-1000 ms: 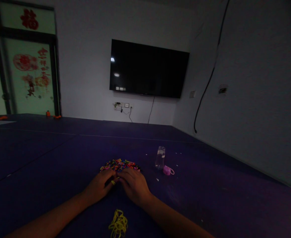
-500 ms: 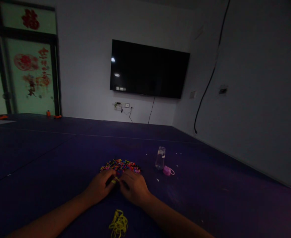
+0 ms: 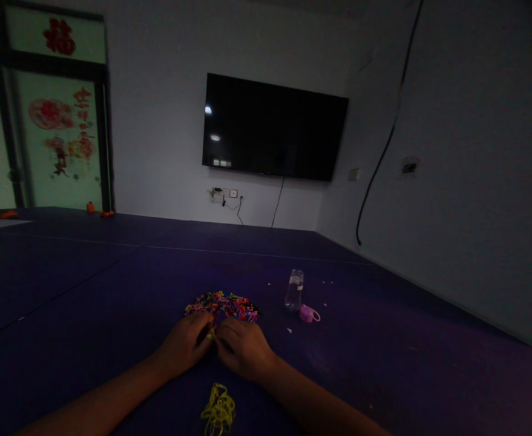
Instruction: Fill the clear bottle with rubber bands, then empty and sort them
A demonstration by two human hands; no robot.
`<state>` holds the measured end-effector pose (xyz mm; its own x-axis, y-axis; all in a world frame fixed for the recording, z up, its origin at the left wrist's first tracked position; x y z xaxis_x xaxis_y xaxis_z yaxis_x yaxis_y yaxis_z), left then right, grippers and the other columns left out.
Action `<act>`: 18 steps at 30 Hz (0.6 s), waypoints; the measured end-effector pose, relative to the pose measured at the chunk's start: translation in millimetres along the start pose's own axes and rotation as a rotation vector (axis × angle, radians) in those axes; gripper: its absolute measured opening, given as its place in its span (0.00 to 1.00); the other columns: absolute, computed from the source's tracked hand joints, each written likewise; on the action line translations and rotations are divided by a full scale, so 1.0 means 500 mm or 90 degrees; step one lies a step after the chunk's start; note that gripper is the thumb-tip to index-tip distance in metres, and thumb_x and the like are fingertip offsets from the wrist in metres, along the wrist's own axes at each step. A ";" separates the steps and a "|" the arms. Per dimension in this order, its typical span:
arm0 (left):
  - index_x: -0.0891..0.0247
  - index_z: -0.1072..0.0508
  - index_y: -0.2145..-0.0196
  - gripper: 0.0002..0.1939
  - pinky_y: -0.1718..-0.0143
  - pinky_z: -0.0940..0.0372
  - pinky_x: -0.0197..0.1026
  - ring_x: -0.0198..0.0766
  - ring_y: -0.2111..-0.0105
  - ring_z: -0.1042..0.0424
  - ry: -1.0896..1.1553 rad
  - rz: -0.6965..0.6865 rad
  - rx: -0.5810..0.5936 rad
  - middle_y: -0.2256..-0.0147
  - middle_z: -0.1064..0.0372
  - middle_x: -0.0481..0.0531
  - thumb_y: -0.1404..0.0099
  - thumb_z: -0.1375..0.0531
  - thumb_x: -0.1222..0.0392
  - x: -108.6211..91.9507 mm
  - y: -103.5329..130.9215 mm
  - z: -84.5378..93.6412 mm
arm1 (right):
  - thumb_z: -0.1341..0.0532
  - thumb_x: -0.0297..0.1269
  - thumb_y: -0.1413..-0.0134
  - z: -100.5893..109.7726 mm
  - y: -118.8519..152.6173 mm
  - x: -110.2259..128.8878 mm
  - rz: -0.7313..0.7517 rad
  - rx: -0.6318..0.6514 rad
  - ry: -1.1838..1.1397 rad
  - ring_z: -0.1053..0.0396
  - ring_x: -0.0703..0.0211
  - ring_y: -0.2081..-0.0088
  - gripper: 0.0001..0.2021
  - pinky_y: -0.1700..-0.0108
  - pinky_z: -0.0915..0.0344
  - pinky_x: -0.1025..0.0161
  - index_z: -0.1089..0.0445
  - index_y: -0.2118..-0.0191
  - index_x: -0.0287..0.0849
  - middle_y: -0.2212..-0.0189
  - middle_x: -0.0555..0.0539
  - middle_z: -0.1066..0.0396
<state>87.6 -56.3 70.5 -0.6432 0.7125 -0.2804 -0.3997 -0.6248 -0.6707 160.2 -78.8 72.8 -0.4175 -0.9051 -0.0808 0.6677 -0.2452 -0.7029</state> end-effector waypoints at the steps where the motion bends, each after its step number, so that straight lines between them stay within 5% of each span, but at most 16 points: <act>1: 0.60 0.38 0.70 0.03 0.70 0.38 0.39 0.39 0.71 0.32 -0.005 -0.005 -0.001 0.73 0.34 0.49 0.40 0.51 0.63 -0.003 0.000 0.001 | 0.49 0.28 0.46 -0.001 0.001 0.002 0.006 0.003 0.005 0.32 0.60 0.69 0.07 0.70 0.35 0.66 0.35 0.67 0.40 0.69 0.45 0.30; 18: 0.60 0.40 0.74 0.08 0.74 0.40 0.36 0.36 0.76 0.35 -0.001 -0.057 -0.057 0.78 0.38 0.46 0.37 0.50 0.62 -0.004 0.004 0.016 | 0.50 0.28 0.42 -0.008 0.012 0.012 0.044 0.041 0.040 0.30 0.62 0.65 0.09 0.70 0.33 0.67 0.33 0.60 0.40 0.63 0.44 0.28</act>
<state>82.9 -61.6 75.1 -0.6081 0.7640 -0.2158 -0.3954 -0.5272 -0.7522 159.0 -84.0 65.3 -0.4050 -0.8977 -0.1736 0.7335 -0.2057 -0.6478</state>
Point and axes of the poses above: each hand's wrist, its own y-axis away from the middle knuckle, its own z-axis out of the back of the hand, x = y × z, the point moved 10 cm from there along -y, towards the middle knuckle
